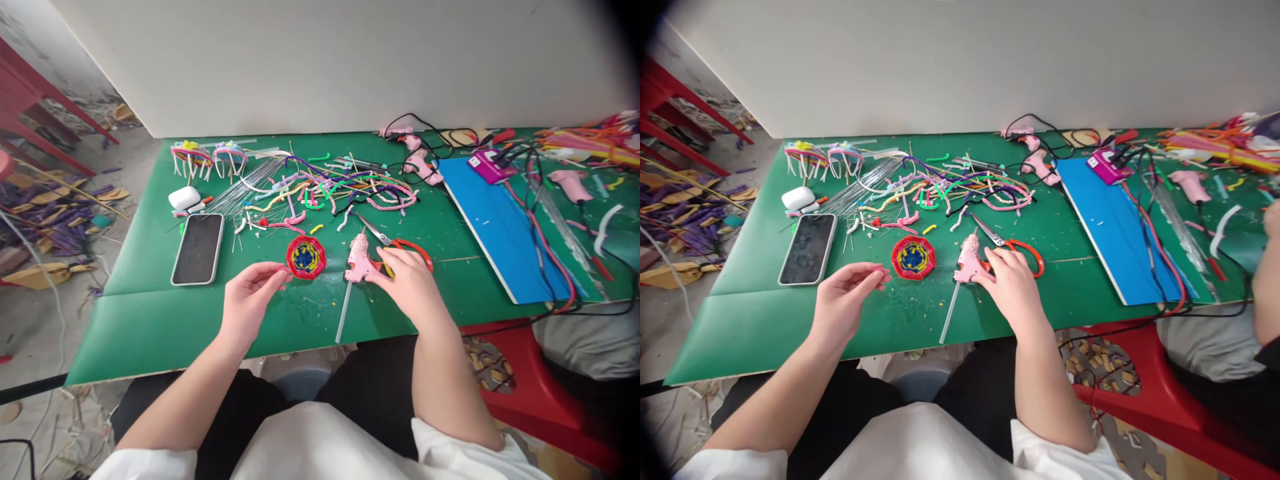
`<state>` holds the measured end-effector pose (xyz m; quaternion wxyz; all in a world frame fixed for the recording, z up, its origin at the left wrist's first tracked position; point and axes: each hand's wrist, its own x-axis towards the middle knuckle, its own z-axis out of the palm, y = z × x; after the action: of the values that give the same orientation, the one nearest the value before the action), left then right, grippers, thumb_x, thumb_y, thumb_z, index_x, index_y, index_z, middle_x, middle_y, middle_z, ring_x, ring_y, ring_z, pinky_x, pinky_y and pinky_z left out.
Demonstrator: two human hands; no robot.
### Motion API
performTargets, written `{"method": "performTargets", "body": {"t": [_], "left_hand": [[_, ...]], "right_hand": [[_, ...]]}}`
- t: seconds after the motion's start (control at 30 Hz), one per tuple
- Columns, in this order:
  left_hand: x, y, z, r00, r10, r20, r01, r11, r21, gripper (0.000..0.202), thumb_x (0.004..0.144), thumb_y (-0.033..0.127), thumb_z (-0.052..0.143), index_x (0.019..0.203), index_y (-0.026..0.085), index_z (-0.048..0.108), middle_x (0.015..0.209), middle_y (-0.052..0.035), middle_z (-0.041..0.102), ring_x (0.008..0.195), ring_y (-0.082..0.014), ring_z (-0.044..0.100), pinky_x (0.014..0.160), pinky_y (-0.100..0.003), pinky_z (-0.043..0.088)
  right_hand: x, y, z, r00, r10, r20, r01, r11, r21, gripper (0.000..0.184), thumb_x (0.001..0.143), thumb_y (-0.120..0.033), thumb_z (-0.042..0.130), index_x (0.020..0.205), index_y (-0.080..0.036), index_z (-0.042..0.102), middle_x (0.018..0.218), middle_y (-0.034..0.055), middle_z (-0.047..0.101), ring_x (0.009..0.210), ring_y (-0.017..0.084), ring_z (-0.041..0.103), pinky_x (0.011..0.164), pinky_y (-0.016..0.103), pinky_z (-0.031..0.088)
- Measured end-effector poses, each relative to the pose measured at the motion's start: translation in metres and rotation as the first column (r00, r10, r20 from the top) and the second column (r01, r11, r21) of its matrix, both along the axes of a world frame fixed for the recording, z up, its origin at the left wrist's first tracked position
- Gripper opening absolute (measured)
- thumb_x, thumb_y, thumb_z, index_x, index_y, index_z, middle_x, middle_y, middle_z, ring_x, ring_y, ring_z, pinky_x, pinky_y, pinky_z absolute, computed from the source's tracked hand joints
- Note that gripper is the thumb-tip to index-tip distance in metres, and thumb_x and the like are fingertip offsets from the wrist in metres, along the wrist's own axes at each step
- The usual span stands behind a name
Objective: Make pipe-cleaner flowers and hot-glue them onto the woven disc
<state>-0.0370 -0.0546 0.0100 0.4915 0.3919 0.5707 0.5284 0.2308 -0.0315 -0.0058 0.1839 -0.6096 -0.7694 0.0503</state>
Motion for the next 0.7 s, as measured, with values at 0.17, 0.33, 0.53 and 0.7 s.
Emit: {"method": "performTargets", "body": {"t": [0.17,0.33,0.53,0.7], "left_hand": [[-0.012,0.019,0.009,0.994,-0.025,-0.106,0.03,0.998,0.051,0.024,0.068,0.03,0.075,0.087,0.017,0.071,0.081,-0.004,0.072,0.073,-0.0146,0.067,0.069,-0.025,0.055],[-0.018,0.033,0.005,0.99,0.011,-0.139,0.006,0.992,0.126,0.021,0.067,0.028,0.075,0.084,0.017,0.07,0.08,-0.0034,0.071,0.072,-0.0137,0.066,0.068,-0.024,0.054],[-0.022,0.027,-0.009,0.963,0.03,-0.267,0.0,0.994,0.11,0.015,0.067,0.028,0.074,0.077,0.018,0.069,0.076,-0.0016,0.07,0.072,-0.0145,0.066,0.069,-0.024,0.053],[-0.023,0.023,-0.015,0.892,0.045,-0.45,0.045,0.981,0.187,0.009,0.07,0.03,0.072,0.074,0.021,0.069,0.074,0.0011,0.069,0.067,-0.0122,0.063,0.067,-0.023,0.049]], "right_hand": [[0.001,0.007,-0.014,0.97,0.074,0.23,-0.048,0.992,-0.115,0.04,0.076,-0.039,0.066,0.106,-0.012,0.064,0.099,0.0166,0.065,0.099,0.033,0.055,0.086,0.046,0.045],[-0.002,0.006,0.0,0.998,0.067,0.02,-0.062,0.982,-0.177,0.025,0.083,-0.028,0.055,0.105,-0.017,0.062,0.103,0.0133,0.062,0.099,0.03,0.056,0.084,0.044,0.046],[0.005,-0.006,0.011,0.694,-0.089,-0.714,-0.347,0.828,-0.44,0.04,0.083,-0.046,0.055,0.115,-0.021,0.058,0.09,0.0071,0.065,0.075,0.018,0.062,0.057,0.028,0.049],[-0.007,-0.005,-0.001,0.494,-0.26,-0.83,-0.451,0.74,-0.5,0.047,0.081,-0.057,0.053,0.102,-0.017,0.067,0.088,0.0094,0.066,0.062,0.015,0.058,0.047,0.026,0.045]]}}
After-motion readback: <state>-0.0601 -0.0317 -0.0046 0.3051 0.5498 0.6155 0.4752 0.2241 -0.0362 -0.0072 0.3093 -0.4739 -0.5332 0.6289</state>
